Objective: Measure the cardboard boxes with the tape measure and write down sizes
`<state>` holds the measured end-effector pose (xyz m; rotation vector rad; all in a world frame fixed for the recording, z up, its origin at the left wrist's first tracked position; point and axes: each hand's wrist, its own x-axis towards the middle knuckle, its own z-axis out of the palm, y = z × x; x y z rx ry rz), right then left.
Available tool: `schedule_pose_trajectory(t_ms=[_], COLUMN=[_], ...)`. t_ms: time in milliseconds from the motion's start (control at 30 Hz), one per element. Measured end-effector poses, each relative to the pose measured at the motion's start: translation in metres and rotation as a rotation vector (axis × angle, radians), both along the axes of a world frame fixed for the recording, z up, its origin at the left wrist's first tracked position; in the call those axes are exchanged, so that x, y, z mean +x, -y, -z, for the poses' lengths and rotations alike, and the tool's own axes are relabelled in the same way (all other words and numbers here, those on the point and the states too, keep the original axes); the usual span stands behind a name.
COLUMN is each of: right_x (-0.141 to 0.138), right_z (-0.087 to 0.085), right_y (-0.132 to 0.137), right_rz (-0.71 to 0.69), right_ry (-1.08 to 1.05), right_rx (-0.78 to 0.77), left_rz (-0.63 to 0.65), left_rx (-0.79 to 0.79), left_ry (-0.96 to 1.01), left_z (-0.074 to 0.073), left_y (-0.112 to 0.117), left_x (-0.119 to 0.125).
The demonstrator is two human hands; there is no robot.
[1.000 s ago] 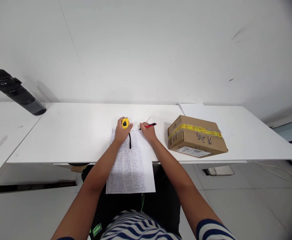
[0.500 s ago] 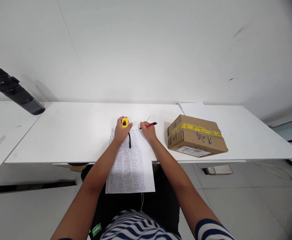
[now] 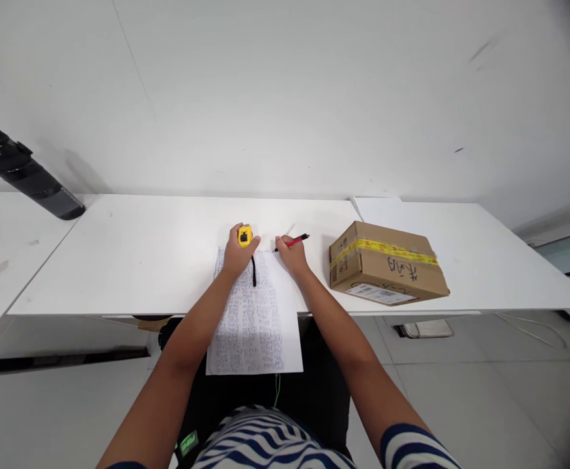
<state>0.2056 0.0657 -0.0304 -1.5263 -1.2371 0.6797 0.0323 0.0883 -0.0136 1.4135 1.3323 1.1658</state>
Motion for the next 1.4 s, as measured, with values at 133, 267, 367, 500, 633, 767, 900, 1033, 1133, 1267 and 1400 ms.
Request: schedule_pose_trajectory(t_ms=[133,267,367,500,633,767,900,1033,1133,1267,1400], right_x=[-0.002,-0.007,-0.011,-0.017,-0.023,-0.02,-0.017,-0.023,-0.024,-0.015,-0.015], right_z=[0.002,0.001,-0.006,-0.02,-0.027,-0.026,-0.025,-0.015,0.002,0.023,0.027], right_y=[0.002,-0.003,-0.008,0.008,0.056,0.119,0.179,0.233,0.264,0.283,0.276], right_rz=[0.121,0.021,-0.023,-0.127,-0.251,-0.242,-0.352,-0.393,-0.295,-0.35,-0.407], right_ry=[0.171,0.44,0.525,0.574,0.447,0.034,-0.692,-1.105,-1.13,-0.945,-0.483], right_rx=[0.087,0.124,0.111,0.176,0.242,0.221,0.138,0.03,-0.078,-0.184,-0.313], left_rz=[-0.016,-0.101,-0.17,-0.246,-0.22,-0.155,0.138,0.649,0.783,0.844,0.69], left_rx=[0.027,0.048,0.061,0.121,0.259,0.56,0.6,0.623,0.679,0.478,-0.011], left_ry=[-0.007,-0.02,0.011,0.021,-0.052,-0.007,0.105,-0.164,-0.313,-0.33,-0.217], left_z=[-0.001,-0.005,-0.009,-0.014,-0.027,-0.049,-0.053,-0.034,-0.016,0.007,0.026], left_y=[-0.002,-0.005,-0.011,-0.024,-0.036,-0.009,0.083,0.171,0.198,0.213,0.236], left_x=[-0.001,-0.003,-0.004,-0.006,-0.008,-0.003,0.009,0.02,0.02,0.002,-0.027])
